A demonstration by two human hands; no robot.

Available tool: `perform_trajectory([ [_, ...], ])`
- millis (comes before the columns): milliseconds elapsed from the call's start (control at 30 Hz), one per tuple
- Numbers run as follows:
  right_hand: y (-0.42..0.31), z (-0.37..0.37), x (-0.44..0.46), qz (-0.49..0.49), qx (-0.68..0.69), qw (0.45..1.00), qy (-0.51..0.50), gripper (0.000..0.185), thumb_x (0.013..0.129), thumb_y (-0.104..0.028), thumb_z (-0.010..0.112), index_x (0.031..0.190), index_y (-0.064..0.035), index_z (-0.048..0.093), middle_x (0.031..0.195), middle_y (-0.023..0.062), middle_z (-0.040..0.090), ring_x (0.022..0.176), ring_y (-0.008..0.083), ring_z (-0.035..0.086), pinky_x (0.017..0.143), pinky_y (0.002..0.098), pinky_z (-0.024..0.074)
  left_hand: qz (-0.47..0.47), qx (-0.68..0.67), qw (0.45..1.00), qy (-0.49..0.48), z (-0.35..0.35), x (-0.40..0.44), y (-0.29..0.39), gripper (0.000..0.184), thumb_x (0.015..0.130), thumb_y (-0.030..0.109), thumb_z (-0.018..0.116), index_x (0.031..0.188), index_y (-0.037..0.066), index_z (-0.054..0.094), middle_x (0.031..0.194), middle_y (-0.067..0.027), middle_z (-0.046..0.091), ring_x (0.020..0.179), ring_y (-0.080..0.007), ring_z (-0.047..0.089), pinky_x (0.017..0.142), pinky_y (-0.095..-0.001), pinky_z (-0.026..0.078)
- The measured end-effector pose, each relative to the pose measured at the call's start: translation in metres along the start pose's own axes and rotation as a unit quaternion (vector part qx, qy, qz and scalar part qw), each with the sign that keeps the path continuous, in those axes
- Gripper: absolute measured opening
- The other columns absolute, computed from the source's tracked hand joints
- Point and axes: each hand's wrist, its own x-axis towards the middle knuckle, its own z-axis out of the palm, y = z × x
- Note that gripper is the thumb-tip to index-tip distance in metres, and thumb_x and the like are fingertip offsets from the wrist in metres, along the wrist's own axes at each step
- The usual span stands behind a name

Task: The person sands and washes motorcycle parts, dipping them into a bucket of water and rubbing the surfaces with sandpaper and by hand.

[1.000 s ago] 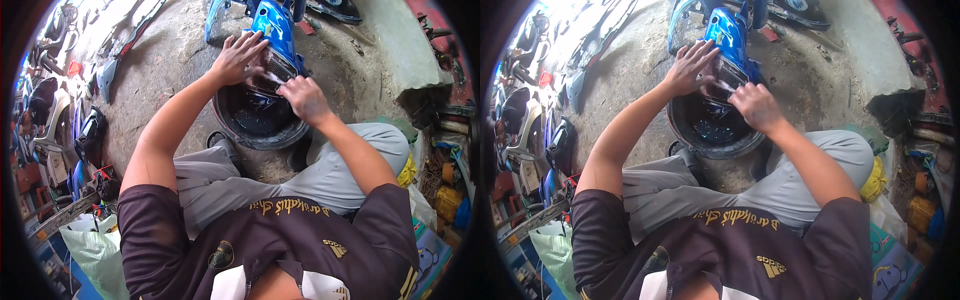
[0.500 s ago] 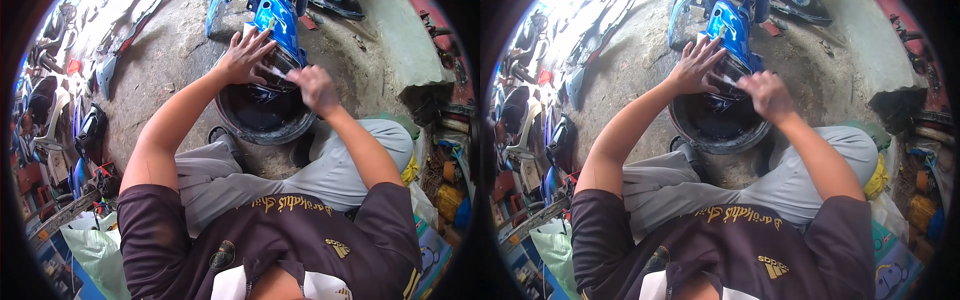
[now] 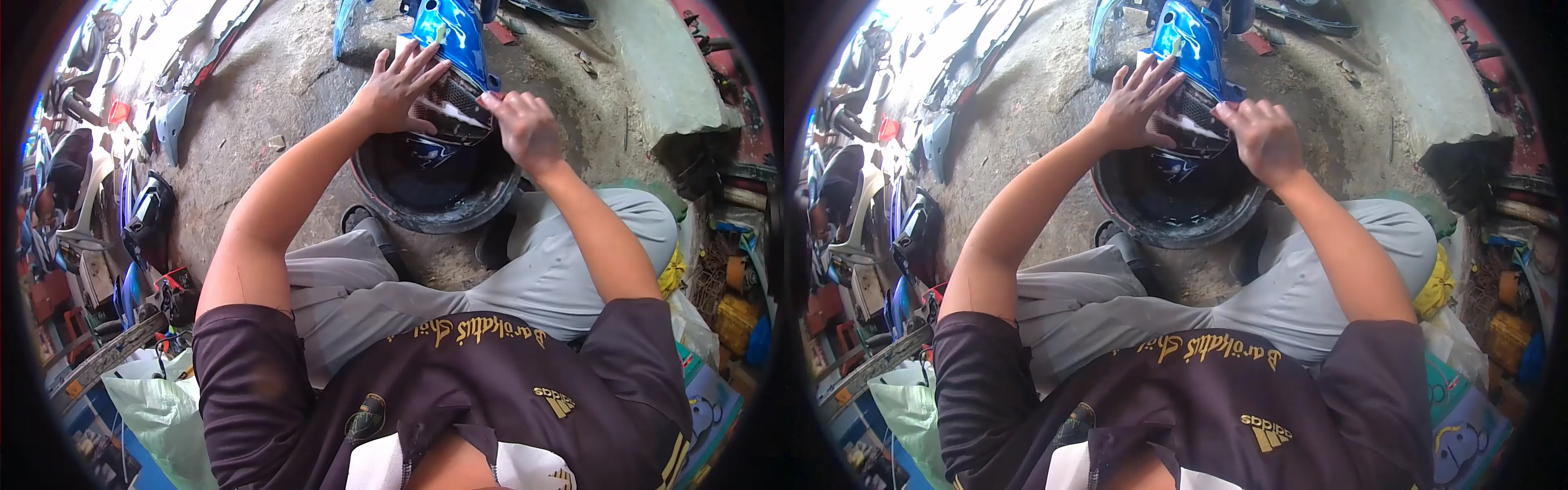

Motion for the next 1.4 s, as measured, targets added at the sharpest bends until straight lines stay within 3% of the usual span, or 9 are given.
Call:
perform_trajectory([
  [100, -0.022, 0.007, -0.016, -0.111, 0.011, 0.991, -0.077, 0.025, 0.096, -0.013, 0.063, 0.115, -0.0188, 0.077, 0.101, 0.0, 0.072, 0.087, 0.0225, 0.067, 0.077, 0.0381, 0.0521, -0.008, 0.019, 1.0, -0.013, 0.0, 0.0, 0.001, 0.13, 0.07, 0.07, 0.087, 0.174, 0.024, 0.024, 0.181, -0.0103, 0.019, 0.165, -0.0413, 0.018, 0.125, -0.0725, 0.023],
  [267, -0.004, 0.0, 0.003, -0.003, 0.045, 0.999, -0.006, 0.026, 0.095, -0.015, 0.065, 0.117, -0.0159, 0.077, 0.095, 0.0002, 0.07, 0.083, 0.0187, 0.067, 0.074, 0.0367, 0.052, -0.006, 0.007, 1.0, -0.005, -0.004, 0.002, 0.002, 0.128, 0.071, 0.071, 0.086, 0.173, 0.023, 0.025, 0.18, -0.0112, 0.02, 0.165, -0.0413, 0.019, 0.124, -0.0712, 0.024],
  [533, -0.01, 0.002, -0.001, -0.024, 0.037, 0.999, -0.007, 0.028, 0.097, -0.015, 0.063, 0.121, -0.0147, 0.077, 0.099, 0.0005, 0.072, 0.083, 0.0182, 0.068, 0.074, 0.0368, 0.0521, -0.006, 0.017, 1.0, -0.02, -0.003, -0.001, 0.004, 0.127, 0.072, 0.069, 0.087, 0.174, 0.024, 0.024, 0.181, -0.0112, 0.018, 0.165, -0.0412, 0.018, 0.125, -0.0713, 0.023],
  [633, -0.028, 0.01, -0.026, -0.099, -0.015, 0.989, -0.108, 0.027, 0.096, -0.014, 0.063, 0.12, -0.017, 0.077, 0.1, 0.0001, 0.073, 0.083, 0.0204, 0.07, 0.074, 0.0379, 0.0531, -0.007, 0.014, 1.0, -0.011, -0.002, -0.002, 0.005, 0.127, 0.072, 0.069, 0.087, 0.174, 0.024, 0.024, 0.181, -0.0108, 0.018, 0.165, -0.0413, 0.018, 0.125, -0.0719, 0.022],
  [800, -0.02, 0.002, -0.005, 0.045, 0.066, 0.996, -0.037, 0.025, 0.099, -0.016, 0.062, 0.118, -0.0184, 0.077, 0.09, 0.0027, 0.071, 0.08, 0.0238, 0.07, 0.073, 0.0397, 0.056, -0.024, -0.001, 1.0, -0.014, -0.003, 0.0, 0.004, 0.126, 0.073, 0.07, 0.086, 0.173, 0.025, 0.025, 0.181, -0.0099, 0.018, 0.165, -0.0409, 0.019, 0.124, -0.0745, 0.024],
  [1033, -0.023, 0.003, -0.008, 0.007, 0.045, 0.998, -0.05, 0.027, 0.1, -0.012, 0.06, 0.12, -0.0175, 0.077, 0.087, 0.0041, 0.068, 0.078, 0.0233, 0.07, 0.07, 0.0408, 0.0571, -0.024, 0.019, 0.999, -0.025, -0.004, -0.001, 0.007, 0.128, 0.07, 0.067, 0.088, 0.174, 0.026, 0.024, 0.181, -0.0103, 0.017, 0.165, -0.0414, 0.018, 0.123, -0.0749, 0.024],
  [1100, -0.007, 0.006, 0.002, 0.04, 0.077, 0.995, 0.039, 0.028, 0.1, -0.012, 0.06, 0.123, -0.0162, 0.075, 0.089, 0.0049, 0.068, 0.077, 0.0254, 0.07, 0.069, 0.0432, 0.0573, -0.012, 0.012, 1.0, -0.012, -0.001, -0.005, 0.007, 0.129, 0.07, 0.067, 0.088, 0.174, 0.024, 0.024, 0.181, -0.0116, 0.017, 0.165, -0.0418, 0.018, 0.123, -0.0741, 0.025],
  [1267, -0.042, 0.014, -0.037, -0.06, 0.001, 0.994, -0.088, 0.03, 0.09, -0.014, 0.066, 0.118, -0.0105, 0.074, 0.092, 0.0022, 0.069, 0.075, 0.02, 0.068, 0.067, 0.0361, 0.0528, 0.001, 0.044, 0.999, -0.013, 0.0, 0.0, 0.005, 0.13, 0.072, 0.069, 0.087, 0.174, 0.021, 0.022, 0.18, -0.0139, 0.017, 0.165, -0.0431, 0.018, 0.124, -0.0722, 0.025],
  [1400, -0.066, 0.023, -0.065, -0.041, 0.033, 0.945, -0.324, 0.022, 0.089, -0.014, 0.068, 0.11, -0.0111, 0.076, 0.1, 0.0081, 0.074, 0.09, 0.0258, 0.074, 0.077, 0.0397, 0.0582, 0.024, 0.043, 0.999, -0.006, 0.003, -0.003, 0.0, 0.131, 0.071, 0.071, 0.086, 0.174, 0.021, 0.022, 0.18, -0.0137, 0.018, 0.164, -0.0431, 0.019, 0.123, -0.0721, 0.026],
])
